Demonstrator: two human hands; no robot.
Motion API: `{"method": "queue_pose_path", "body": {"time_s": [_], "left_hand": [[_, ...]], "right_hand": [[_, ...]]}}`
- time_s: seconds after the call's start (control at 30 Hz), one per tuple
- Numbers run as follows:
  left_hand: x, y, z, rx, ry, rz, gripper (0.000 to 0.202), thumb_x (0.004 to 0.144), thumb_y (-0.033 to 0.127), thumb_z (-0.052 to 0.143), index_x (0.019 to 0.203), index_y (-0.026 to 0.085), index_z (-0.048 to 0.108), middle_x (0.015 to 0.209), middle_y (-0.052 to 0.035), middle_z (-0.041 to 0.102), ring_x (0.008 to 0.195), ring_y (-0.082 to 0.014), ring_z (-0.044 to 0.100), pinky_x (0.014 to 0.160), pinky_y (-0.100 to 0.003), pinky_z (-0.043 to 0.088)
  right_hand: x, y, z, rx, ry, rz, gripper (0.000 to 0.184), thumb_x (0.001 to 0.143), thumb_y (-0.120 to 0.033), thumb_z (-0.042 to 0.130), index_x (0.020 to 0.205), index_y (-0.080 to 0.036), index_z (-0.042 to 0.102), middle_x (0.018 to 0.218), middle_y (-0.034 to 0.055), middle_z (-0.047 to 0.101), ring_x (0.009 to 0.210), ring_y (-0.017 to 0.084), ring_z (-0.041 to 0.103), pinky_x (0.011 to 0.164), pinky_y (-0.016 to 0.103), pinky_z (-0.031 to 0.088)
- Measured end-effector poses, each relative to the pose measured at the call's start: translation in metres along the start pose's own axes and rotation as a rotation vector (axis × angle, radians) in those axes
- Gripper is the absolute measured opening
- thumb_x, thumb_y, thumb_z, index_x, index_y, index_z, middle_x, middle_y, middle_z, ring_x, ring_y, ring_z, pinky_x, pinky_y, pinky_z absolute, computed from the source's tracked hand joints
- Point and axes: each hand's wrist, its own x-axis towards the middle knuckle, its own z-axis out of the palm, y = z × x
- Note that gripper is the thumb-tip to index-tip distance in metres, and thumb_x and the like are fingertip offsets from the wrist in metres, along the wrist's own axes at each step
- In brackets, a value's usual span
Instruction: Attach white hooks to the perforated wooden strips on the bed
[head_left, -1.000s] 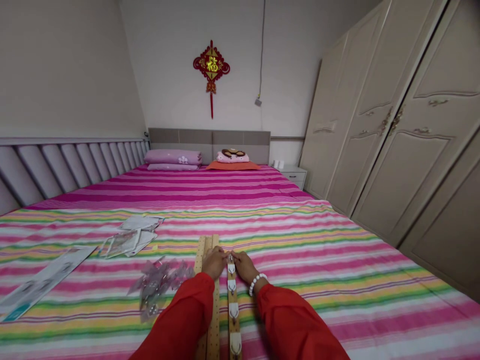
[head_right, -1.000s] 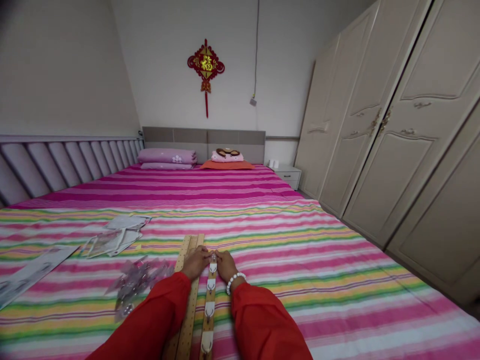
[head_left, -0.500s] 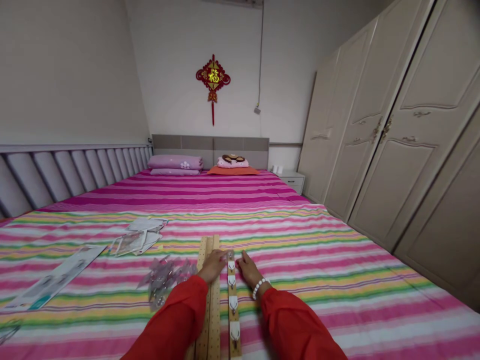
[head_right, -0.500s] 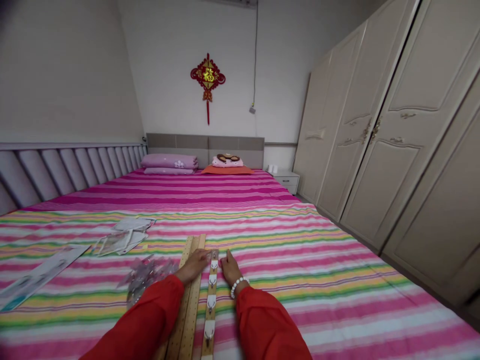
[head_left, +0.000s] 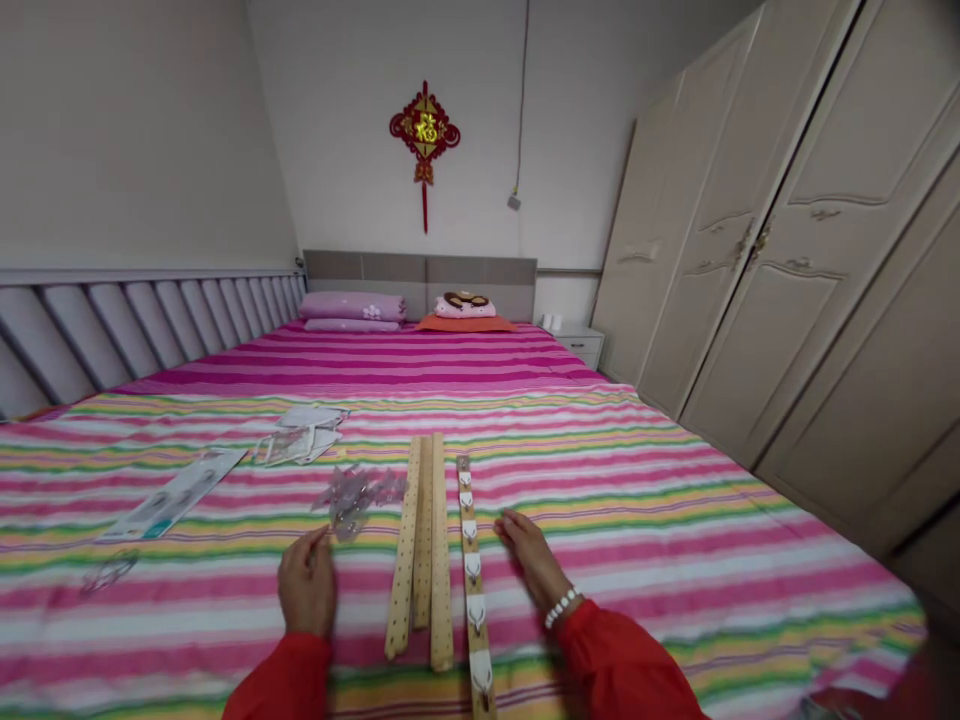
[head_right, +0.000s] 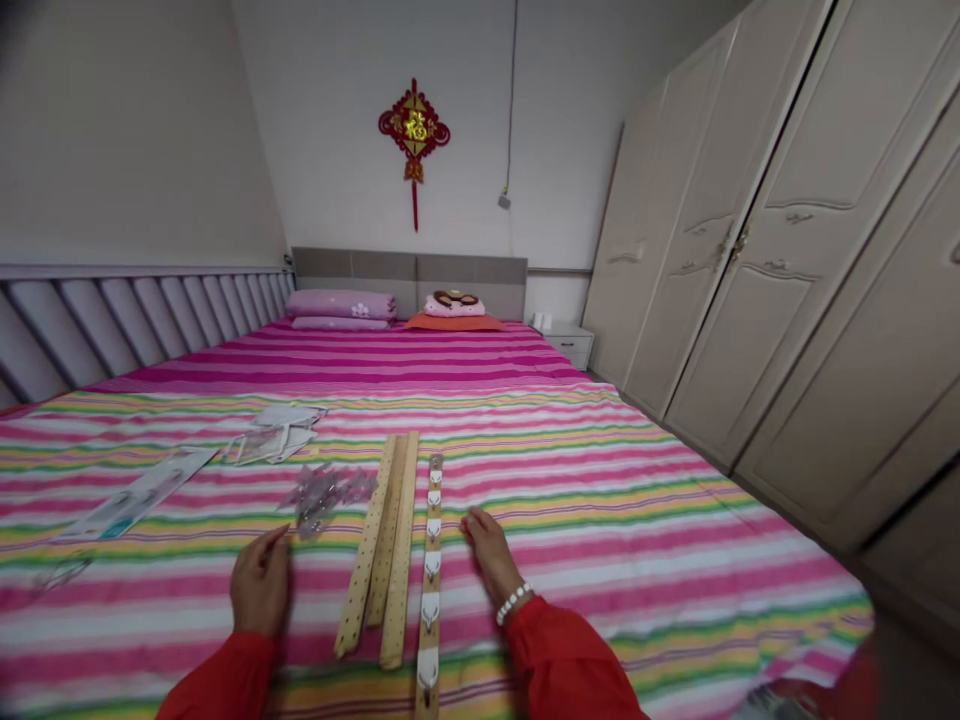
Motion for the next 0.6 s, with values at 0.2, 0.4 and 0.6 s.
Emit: {"method": "queue_pose_path", "body": {"time_s": [0.2,0.4,0.6], "left_hand": [[-0.010,-0.012,0.006,0.364,-0.017,0.105,0.034,0.087,0.030,0.037,0.099,0.014,0.065,0.102,-0.0128,0.065,0.092,-0.0249,0.057,0.088,-0.039,0.044],[-0.014,-0.003,0.007,0.470,-0.050,0.066,0.033,0.088,0.023,0.037,0.103,0.014,0.065,0.104,-0.0126,0.064,0.093,-0.0243,0.055,0.085,-0.036,0.042],[-0.014,0.002,0.005,0.486,-0.092,0.000,0.030,0.087,0.022,0.039,0.101,0.016,0.065,0.103,-0.0112,0.065,0.089,-0.0238,0.055,0.079,-0.035,0.040]], "right_hand": [[-0.085,0.009,-0.014,0.037,0.085,-0.082,0.036,0.065,-0.047,0.079,0.080,-0.015,0.070,0.071,0.0033,0.069,0.063,0.015,0.060,0.061,0.027,0.048],[-0.143,0.047,-0.024,0.070,0.129,0.066,0.047,0.060,-0.057,0.079,0.075,-0.013,0.071,0.064,0.0040,0.068,0.050,0.011,0.056,0.046,0.021,0.042],[-0.163,0.080,-0.025,0.077,-0.084,0.252,0.057,0.056,-0.055,0.083,0.094,-0.014,0.073,0.056,0.0033,0.067,0.047,0.014,0.060,0.043,0.020,0.042]]}}
